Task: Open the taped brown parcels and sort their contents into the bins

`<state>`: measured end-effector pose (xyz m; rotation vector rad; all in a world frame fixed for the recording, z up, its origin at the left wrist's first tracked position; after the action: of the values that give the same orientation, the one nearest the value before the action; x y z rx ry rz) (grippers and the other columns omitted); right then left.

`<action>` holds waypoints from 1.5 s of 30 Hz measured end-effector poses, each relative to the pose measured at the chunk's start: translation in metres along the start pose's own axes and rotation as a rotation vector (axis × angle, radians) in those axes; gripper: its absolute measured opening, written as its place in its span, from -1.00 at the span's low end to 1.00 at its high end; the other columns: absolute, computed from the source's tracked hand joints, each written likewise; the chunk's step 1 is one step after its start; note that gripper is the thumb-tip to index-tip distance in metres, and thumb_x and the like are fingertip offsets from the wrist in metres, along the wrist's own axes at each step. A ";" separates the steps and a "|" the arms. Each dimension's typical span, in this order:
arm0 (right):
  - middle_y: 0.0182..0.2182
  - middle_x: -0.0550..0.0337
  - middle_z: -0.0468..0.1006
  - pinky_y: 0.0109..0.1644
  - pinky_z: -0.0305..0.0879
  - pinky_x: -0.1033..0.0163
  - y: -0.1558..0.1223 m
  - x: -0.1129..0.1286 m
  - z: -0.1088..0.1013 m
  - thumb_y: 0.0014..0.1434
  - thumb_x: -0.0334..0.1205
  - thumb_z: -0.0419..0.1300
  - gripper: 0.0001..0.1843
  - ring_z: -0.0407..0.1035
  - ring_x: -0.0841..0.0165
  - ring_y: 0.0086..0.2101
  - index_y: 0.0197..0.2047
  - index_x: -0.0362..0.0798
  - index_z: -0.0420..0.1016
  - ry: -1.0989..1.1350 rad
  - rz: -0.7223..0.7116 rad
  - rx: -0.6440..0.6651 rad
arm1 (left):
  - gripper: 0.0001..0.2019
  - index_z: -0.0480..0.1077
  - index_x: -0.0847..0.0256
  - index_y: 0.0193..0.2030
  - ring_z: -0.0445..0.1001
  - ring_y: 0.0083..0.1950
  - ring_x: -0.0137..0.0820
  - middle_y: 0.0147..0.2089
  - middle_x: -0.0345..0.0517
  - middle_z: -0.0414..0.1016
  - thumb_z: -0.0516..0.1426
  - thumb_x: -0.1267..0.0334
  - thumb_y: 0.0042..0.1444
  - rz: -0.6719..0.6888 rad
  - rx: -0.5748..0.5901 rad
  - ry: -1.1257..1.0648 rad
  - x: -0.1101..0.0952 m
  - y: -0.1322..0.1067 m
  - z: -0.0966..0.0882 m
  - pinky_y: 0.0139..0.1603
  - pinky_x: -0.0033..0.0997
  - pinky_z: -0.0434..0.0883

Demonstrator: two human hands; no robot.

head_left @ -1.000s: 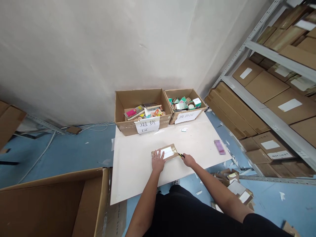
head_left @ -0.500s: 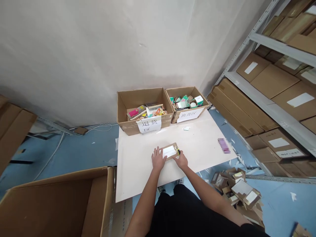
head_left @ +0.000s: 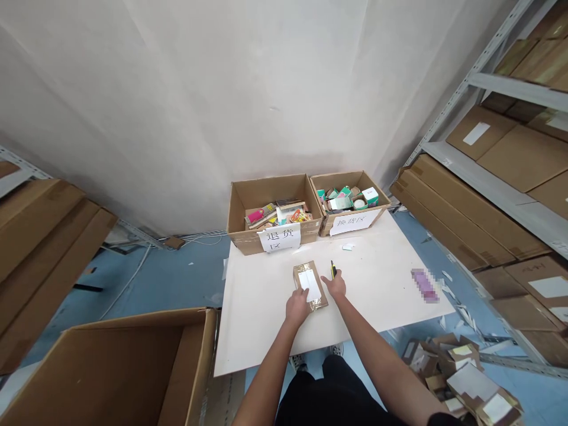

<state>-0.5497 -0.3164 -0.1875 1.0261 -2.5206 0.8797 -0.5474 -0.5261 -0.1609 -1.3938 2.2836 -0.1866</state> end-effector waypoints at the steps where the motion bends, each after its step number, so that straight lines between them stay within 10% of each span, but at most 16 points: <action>1: 0.10 -0.12 0.59 -0.02 0.42 0.12 -0.008 -0.008 0.001 0.27 0.19 0.24 -0.32 0.53 0.05 0.08 0.28 0.00 0.17 -0.005 -0.014 -0.005 | -0.37 0.23 0.08 0.47 0.30 0.44 -0.10 0.49 0.11 0.27 0.09 0.34 0.25 0.004 -0.006 0.027 0.003 0.006 -0.005 0.23 -0.18 0.42; 4: 0.10 -0.13 0.59 0.02 0.41 0.09 -0.035 -0.037 0.021 0.22 0.27 0.27 -0.24 0.53 0.01 0.08 0.27 -0.02 0.18 -0.013 -0.026 0.074 | -0.21 0.07 0.05 0.56 -0.07 0.62 0.00 0.64 0.02 -0.07 0.12 0.44 0.18 0.042 0.036 0.092 0.013 0.023 -0.005 0.37 -0.05 0.31; 8: 0.09 -0.16 0.60 0.01 0.43 0.11 -0.045 -0.069 0.042 0.17 0.29 0.30 -0.19 0.54 0.03 0.07 0.27 -0.05 0.20 0.042 0.070 0.163 | -0.17 0.01 -0.04 0.58 -0.03 0.60 0.05 0.64 -0.01 -0.08 0.18 0.35 0.19 0.011 0.046 0.117 0.024 0.029 0.013 0.36 -0.02 0.30; 20: 0.00 -0.05 0.64 -0.04 0.44 0.22 0.069 -0.066 -0.078 0.38 0.16 0.12 -0.42 0.57 0.18 -0.03 0.27 -0.05 0.23 0.105 0.087 -0.035 | -0.34 0.17 0.03 0.53 0.28 0.40 0.07 0.38 0.14 0.40 0.17 0.10 0.31 0.062 0.013 0.128 -0.083 0.038 0.044 0.37 0.14 0.26; 29: -0.49 0.36 0.49 -0.42 0.33 0.35 0.033 -0.117 -0.059 0.45 -0.05 0.04 -0.68 0.35 0.43 -0.61 0.18 0.08 0.38 0.199 -0.076 0.344 | -0.40 0.05 -0.07 0.58 -0.12 0.62 0.13 0.63 -0.02 0.00 -0.04 0.09 0.43 -0.049 -0.089 0.140 -0.078 0.047 0.065 0.48 0.30 0.09; 45: 0.02 0.01 0.65 -0.15 0.23 0.27 0.020 -0.107 -0.071 0.47 -0.17 0.02 -0.63 0.53 0.17 -0.02 0.26 0.06 0.43 -0.278 -0.272 0.342 | -0.40 0.04 -0.08 0.58 -0.12 0.62 0.11 0.64 -0.06 -0.05 -0.05 0.11 0.44 -0.119 -0.074 0.105 -0.083 0.048 0.078 0.50 0.28 0.09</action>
<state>-0.4861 -0.2031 -0.1900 1.6571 -2.4041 1.1779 -0.5190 -0.4214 -0.2210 -1.5939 2.3148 -0.2194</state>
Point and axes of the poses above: each hand's wrist, its own y-axis towards the middle knuckle, its own z-axis out of the palm, x = y × z, the point moved 10 cm from there along y, towards the middle knuckle
